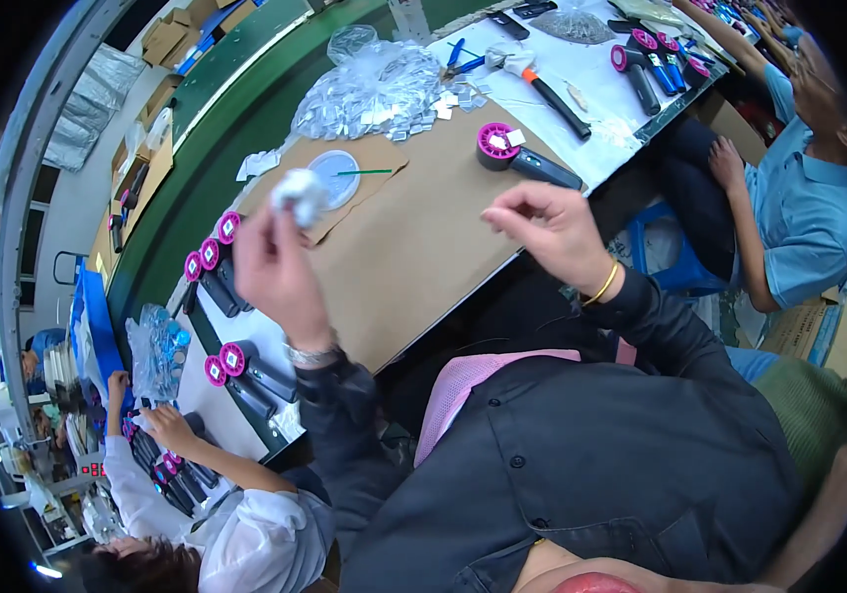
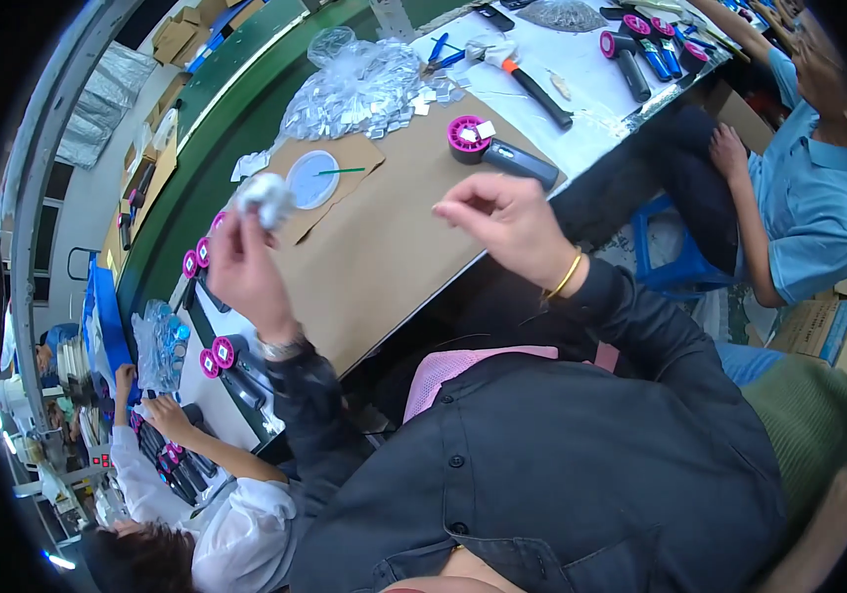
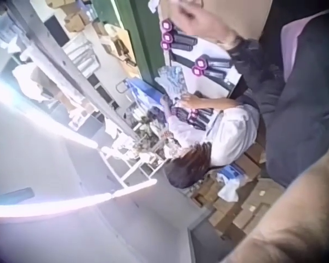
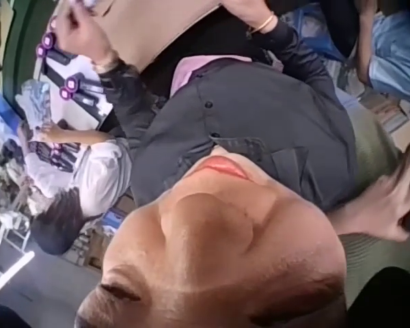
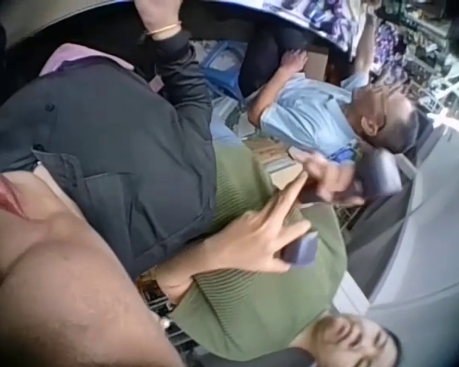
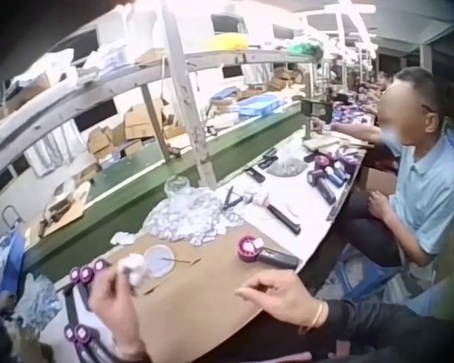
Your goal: The person wipes a handheld fan with a cloth, applies liquid to it using a stick, and places a small square piece onto the fan before pressing it down with a padded tool.
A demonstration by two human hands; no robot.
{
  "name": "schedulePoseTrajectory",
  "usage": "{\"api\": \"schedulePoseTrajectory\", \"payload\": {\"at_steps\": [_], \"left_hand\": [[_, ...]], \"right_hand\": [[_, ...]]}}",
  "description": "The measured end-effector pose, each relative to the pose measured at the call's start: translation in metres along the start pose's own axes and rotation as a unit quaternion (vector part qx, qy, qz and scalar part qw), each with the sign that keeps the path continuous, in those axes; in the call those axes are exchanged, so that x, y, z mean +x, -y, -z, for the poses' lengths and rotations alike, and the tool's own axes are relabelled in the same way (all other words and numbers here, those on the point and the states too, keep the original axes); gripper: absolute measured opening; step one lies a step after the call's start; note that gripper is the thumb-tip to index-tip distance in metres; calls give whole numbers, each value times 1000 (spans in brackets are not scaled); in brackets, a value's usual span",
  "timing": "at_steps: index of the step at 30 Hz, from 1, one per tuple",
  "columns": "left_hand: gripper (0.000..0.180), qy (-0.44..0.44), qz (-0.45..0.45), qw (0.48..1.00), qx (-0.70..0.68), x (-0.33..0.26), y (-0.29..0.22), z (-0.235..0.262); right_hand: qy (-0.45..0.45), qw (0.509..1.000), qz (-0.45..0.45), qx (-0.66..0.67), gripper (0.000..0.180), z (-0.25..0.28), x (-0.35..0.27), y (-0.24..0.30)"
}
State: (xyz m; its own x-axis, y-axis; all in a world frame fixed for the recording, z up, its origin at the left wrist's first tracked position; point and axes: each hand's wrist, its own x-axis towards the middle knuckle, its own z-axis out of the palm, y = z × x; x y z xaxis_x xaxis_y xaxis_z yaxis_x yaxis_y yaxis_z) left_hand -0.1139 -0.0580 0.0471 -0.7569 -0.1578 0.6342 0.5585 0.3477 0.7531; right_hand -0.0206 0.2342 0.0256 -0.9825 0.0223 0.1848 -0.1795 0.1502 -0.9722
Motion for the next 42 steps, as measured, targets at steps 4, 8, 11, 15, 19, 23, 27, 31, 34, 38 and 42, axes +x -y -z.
{"api": "schedulePoseTrajectory", "payload": {"at_steps": [4,8,11,15,19,23,27,31,34,38,42], "left_hand": [[24,-21,2,994,109,80,76,17],[41,19,39,959,280,115,125,21],[49,19,47,952,301,108,121,7],[49,-10,25,975,222,62,57,0],[45,18,40,993,111,-6,20,-10],[46,72,206,976,-25,-75,-15,-21],[44,14,280,956,-84,-100,-17,-13],[52,9,278,958,-67,-107,3,-1],[61,44,265,962,-54,-104,12,6],[65,48,269,959,-69,-104,26,7],[65,91,253,962,-39,-97,28,-4]], "right_hand": [[-91,992,45,-74,19,38,15,-14],[-130,969,76,-198,27,65,27,-27],[-134,946,95,-280,38,75,32,-42],[-106,926,103,-348,61,69,37,-68],[-55,938,111,-325,79,45,41,-67],[-4,958,150,-244,87,-8,29,-36],[62,968,158,-186,90,-75,26,-24],[69,966,147,-200,93,-119,27,-35],[70,969,126,-203,94,-136,27,-38],[71,967,127,-211,94,-142,22,-41],[46,963,140,-224,91,-130,19,-39]]}}
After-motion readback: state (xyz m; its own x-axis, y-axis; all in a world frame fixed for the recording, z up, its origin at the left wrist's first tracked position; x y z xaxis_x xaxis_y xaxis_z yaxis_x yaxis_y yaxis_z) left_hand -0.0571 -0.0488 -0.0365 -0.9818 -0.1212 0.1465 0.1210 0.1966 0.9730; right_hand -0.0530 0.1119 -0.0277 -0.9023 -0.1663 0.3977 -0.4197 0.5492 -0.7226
